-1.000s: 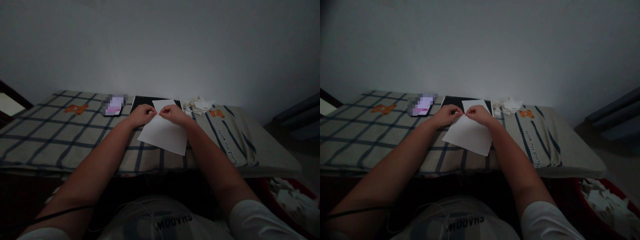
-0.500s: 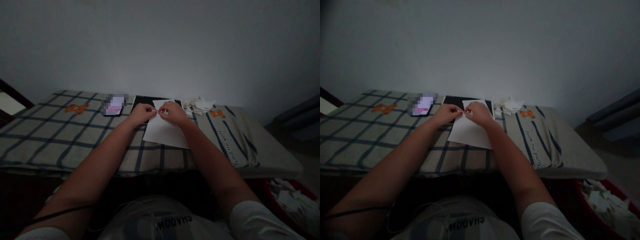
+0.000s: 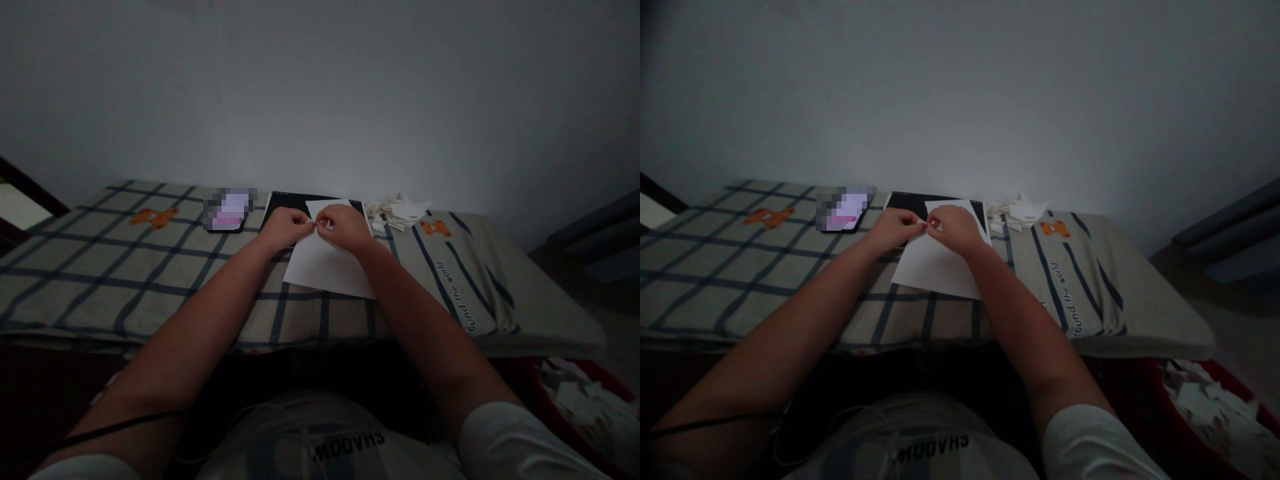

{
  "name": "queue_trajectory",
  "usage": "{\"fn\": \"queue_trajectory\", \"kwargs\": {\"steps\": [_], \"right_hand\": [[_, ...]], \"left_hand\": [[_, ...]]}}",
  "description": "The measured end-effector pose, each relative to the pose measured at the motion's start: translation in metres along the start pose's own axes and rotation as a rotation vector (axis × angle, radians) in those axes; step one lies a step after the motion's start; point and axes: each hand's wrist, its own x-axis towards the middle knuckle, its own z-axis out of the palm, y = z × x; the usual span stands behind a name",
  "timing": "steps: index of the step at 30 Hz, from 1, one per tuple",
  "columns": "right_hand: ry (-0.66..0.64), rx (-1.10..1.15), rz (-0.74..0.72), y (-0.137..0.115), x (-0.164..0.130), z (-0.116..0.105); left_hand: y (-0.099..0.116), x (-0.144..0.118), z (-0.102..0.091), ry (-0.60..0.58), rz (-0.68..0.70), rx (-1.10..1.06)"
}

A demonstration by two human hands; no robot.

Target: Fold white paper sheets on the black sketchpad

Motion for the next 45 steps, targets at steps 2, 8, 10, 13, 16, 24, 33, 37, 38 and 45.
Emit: {"fn": "queue_trajectory", "kwargs": {"steps": [2, 8, 10, 13, 16, 24, 33, 37, 38, 45], "right_hand": [[0.004, 0.004, 0.023, -0.002, 0.0, 0.0], [0.021, 0.083, 0.106, -0.004, 0.001, 0.005], [0.032, 0.129, 0.137, -0.004, 0.002, 0.007], [0.059, 0.208, 0.18, -0.003, 0.004, 0.009], [0.064, 0.267, 0.227, -0.002, 0.005, 0.011], [0.039, 0.275, 0.141, 0.005, 0.004, 0.003], [0.054, 0.145, 0.045, 0.005, 0.001, 0.001], [0.026, 0.117, 0.073, 0.004, 0.001, 0.0], [0.021, 0.113, 0.078, 0.003, 0.001, 0.0], [0.007, 0.099, 0.075, 0.003, 0.0, -0.001]], "left_hand": [[0.001, 0.0, 0.002, 0.011, 0.022, 0.002], [0.0, 0.0, 0.006, 0.029, 0.043, 0.027], [0.0, 0.001, 0.007, 0.043, 0.059, 0.031], [0.0, 0.0, 0.008, 0.073, 0.087, 0.034], [0.0, 0.0, 0.008, 0.084, 0.09, 0.032], [-0.002, 0.001, 0.006, 0.085, 0.044, 0.03], [0.002, 0.0, 0.004, 0.062, 0.006, 0.06], [-0.001, 0.001, 0.006, 0.059, 0.028, 0.079], [-0.002, 0.001, 0.006, 0.053, 0.027, 0.077], [-0.001, 0.0, 0.006, 0.037, 0.042, 0.09]]}}
